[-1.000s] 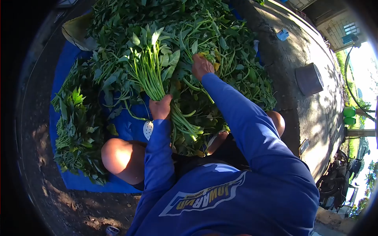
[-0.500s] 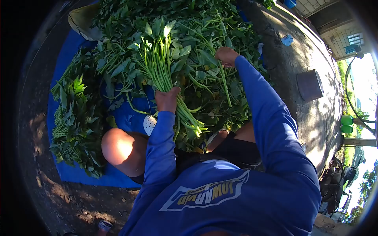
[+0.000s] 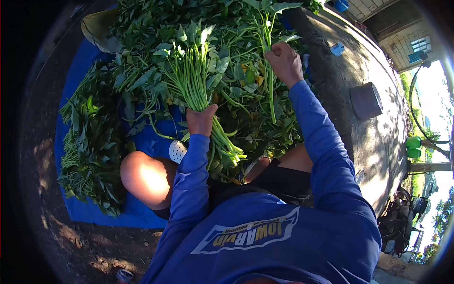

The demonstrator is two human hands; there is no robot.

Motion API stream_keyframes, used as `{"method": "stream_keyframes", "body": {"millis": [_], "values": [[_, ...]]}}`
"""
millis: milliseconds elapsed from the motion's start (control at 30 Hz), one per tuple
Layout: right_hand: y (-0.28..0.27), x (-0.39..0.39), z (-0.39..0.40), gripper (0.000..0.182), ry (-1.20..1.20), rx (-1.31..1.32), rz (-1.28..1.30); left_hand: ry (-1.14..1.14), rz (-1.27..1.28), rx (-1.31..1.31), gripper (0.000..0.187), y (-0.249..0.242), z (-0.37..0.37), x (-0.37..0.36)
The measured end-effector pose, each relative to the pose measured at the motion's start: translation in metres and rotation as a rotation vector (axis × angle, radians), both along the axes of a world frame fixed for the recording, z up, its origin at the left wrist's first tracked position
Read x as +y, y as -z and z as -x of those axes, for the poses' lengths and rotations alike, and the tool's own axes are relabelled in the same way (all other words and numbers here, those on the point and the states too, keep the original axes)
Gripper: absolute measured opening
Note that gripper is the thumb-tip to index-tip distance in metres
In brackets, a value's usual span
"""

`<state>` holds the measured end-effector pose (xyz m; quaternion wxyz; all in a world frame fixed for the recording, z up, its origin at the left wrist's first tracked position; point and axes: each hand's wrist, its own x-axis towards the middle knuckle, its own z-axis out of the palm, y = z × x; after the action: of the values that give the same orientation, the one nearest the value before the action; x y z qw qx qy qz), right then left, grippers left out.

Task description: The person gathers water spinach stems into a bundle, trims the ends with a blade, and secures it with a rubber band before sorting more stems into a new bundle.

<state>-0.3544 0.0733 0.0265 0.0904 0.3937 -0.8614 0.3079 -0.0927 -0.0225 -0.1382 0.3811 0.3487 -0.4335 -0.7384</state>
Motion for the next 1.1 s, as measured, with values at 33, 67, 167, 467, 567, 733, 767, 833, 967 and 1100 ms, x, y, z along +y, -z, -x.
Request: {"method": "stream_keyframes", "body": {"millis": [33, 67, 167, 467, 567, 733, 767, 833, 967, 1100], "values": [[-0.006, -0.003, -0.009, 0.029, 0.022, 0.02, -0.016, -0.006, 0.034, -0.001, 0.045, -0.007, 0.001, 0.003], [-0.008, -0.006, -0.019, 0.029, 0.019, 0.043, -0.037, -0.014, 0.067, -0.004, 0.047, -0.01, 0.001, 0.007], [-0.002, -0.02, -0.051, 0.034, -0.048, 0.051, -0.102, 0.027, 0.055, 0.071, 0.05, 0.023, 0.014, 0.004], [0.06, -0.044, -0.071, 0.047, -0.2, -0.618, 0.097, 0.122, -0.03, -0.02, 0.042, -0.008, -0.003, 0.005], [0.044, -0.026, -0.046, 0.044, -0.145, -0.406, 0.165, 0.073, -0.061, 0.06, 0.04, 0.004, -0.003, 0.007], [0.01, 0.006, -0.043, 0.034, 0.019, -0.066, 0.007, 0.029, 0.017, 0.017, 0.034, -0.023, 0.0, 0.007], [0.011, 0.008, -0.044, 0.033, 0.027, -0.045, -0.009, 0.026, 0.029, 0.012, 0.034, -0.026, 0.001, 0.008], [0.017, 0.006, -0.052, 0.034, -0.001, -0.017, -0.028, 0.066, 0.021, 0.038, 0.035, -0.035, 0.002, 0.009], [0.042, -0.008, -0.09, 0.039, -0.183, -0.115, -0.081, 0.163, 0.033, 0.068, 0.038, -0.058, 0.007, 0.02], [0.049, -0.026, -0.111, 0.035, -0.151, -0.229, -0.063, 0.261, 0.093, 0.072, 0.041, -0.047, 0.01, 0.019]]}}
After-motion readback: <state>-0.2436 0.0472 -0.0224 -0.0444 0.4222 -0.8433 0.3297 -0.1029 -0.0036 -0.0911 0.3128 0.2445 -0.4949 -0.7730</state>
